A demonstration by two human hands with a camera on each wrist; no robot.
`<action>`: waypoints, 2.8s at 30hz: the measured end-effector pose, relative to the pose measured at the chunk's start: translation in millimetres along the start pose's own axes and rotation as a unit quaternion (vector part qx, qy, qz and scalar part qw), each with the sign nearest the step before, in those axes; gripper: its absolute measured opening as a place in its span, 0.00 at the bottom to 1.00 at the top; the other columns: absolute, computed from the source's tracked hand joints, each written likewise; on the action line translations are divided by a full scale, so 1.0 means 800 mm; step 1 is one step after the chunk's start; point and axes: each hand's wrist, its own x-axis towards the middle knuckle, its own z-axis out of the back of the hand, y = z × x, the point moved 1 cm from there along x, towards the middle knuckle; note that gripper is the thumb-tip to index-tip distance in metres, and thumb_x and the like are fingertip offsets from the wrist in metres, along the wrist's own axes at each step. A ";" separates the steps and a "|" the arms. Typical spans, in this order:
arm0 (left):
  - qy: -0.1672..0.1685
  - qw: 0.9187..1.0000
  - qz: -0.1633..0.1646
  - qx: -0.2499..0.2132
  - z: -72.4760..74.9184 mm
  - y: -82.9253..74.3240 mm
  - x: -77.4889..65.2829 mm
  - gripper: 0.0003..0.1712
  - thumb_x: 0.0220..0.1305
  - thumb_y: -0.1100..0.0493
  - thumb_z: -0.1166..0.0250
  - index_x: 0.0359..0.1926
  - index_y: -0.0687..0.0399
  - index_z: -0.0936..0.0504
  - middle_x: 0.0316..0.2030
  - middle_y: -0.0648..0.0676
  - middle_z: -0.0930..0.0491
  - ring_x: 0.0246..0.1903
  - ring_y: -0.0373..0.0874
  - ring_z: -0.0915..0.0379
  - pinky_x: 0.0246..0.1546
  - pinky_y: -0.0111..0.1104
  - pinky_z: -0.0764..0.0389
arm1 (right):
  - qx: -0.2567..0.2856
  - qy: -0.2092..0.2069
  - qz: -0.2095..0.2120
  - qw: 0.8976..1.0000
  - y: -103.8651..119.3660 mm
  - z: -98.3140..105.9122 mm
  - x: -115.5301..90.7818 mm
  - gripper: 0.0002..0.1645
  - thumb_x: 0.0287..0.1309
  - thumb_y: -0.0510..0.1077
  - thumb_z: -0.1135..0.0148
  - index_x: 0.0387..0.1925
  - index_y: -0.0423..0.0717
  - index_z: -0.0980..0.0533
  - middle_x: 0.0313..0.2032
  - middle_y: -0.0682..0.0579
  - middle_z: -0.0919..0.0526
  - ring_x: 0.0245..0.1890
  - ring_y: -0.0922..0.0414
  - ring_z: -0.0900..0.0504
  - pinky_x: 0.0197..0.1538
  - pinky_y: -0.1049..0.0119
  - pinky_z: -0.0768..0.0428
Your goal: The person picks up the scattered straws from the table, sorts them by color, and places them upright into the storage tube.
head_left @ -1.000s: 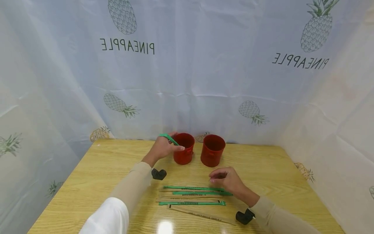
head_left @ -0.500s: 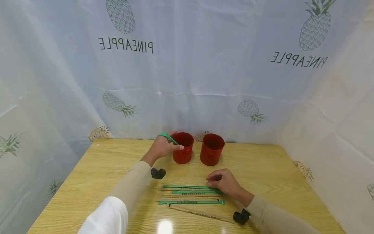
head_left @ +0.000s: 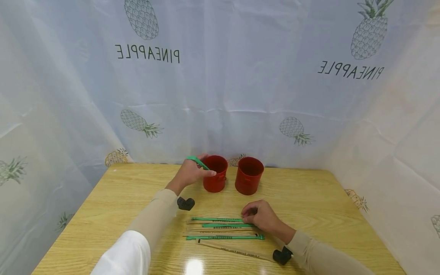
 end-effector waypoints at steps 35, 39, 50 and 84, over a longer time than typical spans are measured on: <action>0.009 1.000 -0.010 0.013 0.004 -0.002 0.001 0.47 0.60 0.50 0.22 0.76 0.59 0.31 0.77 0.58 0.32 0.72 0.64 0.30 0.68 0.51 0.21 | -0.029 0.098 0.052 0.993 0.014 0.029 0.012 0.04 0.67 0.34 0.34 0.35 0.42 0.16 0.31 0.51 0.16 0.31 0.67 0.24 0.37 0.72 0.21; 0.012 1.000 -0.006 0.004 0.004 -0.001 0.000 0.48 0.60 0.51 0.22 0.77 0.60 0.32 0.76 0.58 0.32 0.72 0.64 0.30 0.67 0.51 0.21 | -0.016 0.083 0.065 0.994 0.021 0.032 0.014 0.03 0.68 0.34 0.35 0.37 0.39 0.17 0.32 0.51 0.18 0.32 0.66 0.25 0.38 0.72 0.22; 0.011 1.000 -0.019 0.004 0.003 0.001 0.002 0.46 0.61 0.54 0.23 0.76 0.61 0.32 0.77 0.59 0.32 0.73 0.63 0.32 0.69 0.50 0.22 | 0.053 0.032 0.118 0.991 0.040 0.040 0.019 0.06 0.69 0.37 0.35 0.38 0.35 0.21 0.33 0.42 0.20 0.33 0.65 0.25 0.38 0.71 0.20; 0.011 1.000 -0.029 0.001 0.001 0.005 0.002 0.46 0.60 0.51 0.22 0.74 0.61 0.29 0.75 0.60 0.31 0.71 0.64 0.29 0.70 0.53 0.24 | 0.036 -0.060 0.149 0.986 0.107 0.042 0.096 0.03 0.69 0.32 0.37 0.36 0.36 0.20 0.30 0.46 0.20 0.28 0.59 0.24 0.36 0.69 0.21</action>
